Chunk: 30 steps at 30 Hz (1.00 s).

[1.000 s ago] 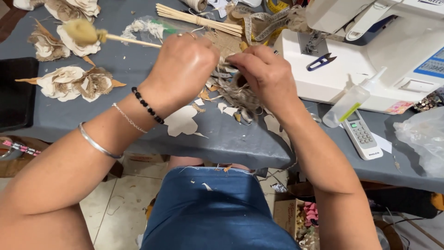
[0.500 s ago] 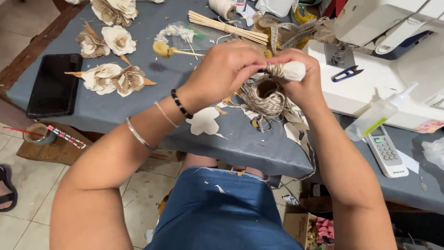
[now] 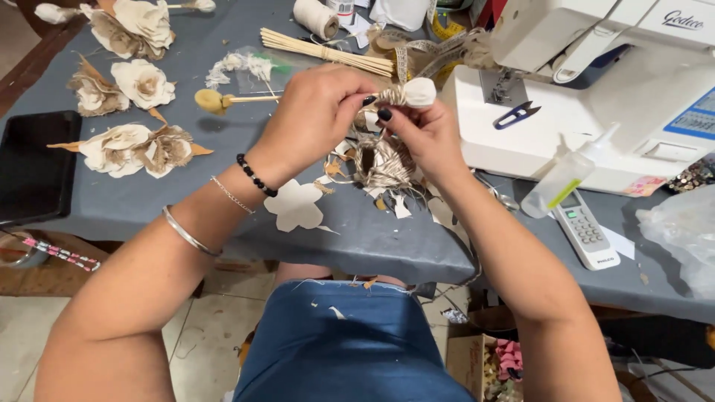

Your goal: Wrapping twine around a small ball on a stick to create a decorative item, using scissors to cut the material.

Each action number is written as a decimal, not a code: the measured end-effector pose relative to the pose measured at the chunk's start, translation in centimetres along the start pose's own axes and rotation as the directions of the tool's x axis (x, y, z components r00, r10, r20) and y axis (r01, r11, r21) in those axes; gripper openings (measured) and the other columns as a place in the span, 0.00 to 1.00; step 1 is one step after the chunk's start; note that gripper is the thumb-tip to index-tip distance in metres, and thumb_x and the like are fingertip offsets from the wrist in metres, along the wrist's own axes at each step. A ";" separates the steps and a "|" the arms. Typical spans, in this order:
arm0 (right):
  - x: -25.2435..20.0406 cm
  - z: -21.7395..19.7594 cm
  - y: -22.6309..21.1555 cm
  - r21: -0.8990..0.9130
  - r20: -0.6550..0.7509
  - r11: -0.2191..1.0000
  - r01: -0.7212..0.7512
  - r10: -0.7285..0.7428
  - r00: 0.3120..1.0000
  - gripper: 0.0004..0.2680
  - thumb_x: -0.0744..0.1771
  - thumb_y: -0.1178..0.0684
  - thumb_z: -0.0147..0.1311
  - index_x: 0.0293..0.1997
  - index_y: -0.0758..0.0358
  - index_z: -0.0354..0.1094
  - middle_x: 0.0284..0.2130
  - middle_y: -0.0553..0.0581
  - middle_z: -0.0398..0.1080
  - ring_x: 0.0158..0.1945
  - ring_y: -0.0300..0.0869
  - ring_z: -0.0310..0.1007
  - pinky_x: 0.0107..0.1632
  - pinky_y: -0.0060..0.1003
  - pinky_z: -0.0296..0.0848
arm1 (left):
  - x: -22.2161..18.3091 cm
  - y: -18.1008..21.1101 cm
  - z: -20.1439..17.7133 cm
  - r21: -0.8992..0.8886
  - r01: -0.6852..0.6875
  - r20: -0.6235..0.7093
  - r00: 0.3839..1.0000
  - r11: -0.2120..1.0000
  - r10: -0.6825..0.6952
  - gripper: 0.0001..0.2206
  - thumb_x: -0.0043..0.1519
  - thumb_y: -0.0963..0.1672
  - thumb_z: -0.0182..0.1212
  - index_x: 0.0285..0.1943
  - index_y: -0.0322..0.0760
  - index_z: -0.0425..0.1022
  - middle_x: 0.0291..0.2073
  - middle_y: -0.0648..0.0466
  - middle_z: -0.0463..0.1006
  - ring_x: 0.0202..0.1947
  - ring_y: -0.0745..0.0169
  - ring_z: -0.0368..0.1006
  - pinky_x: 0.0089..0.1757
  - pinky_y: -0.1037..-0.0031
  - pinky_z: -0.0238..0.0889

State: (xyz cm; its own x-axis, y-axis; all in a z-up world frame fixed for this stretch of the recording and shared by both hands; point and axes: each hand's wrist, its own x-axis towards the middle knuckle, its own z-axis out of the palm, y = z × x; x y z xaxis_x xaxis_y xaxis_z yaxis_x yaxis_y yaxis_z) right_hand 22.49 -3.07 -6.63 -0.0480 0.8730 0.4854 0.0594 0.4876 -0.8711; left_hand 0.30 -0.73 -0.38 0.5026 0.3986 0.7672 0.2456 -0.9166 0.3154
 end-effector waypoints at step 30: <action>-1.5 2.4 -6.7 -0.638 0.265 0.618 0.459 -0.384 0.885 0.06 0.72 0.62 0.46 0.53 0.69 0.69 0.41 0.62 0.71 0.43 0.50 0.70 0.47 0.42 0.68 | -1.4 -0.5 -0.9 0.445 -0.115 0.019 0.993 0.888 0.119 0.06 0.58 0.35 0.58 0.40 0.35 0.78 0.34 0.49 0.79 0.32 0.43 0.72 0.36 0.58 0.65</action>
State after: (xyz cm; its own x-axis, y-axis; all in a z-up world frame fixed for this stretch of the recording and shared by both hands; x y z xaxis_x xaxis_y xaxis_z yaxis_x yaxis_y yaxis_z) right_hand 19.82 -7.63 -1.72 -0.3297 0.5816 0.7437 0.6507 0.7107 -0.2673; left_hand -1.31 -0.85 -1.09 0.5441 0.2876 0.7882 0.5291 -0.8467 -0.0563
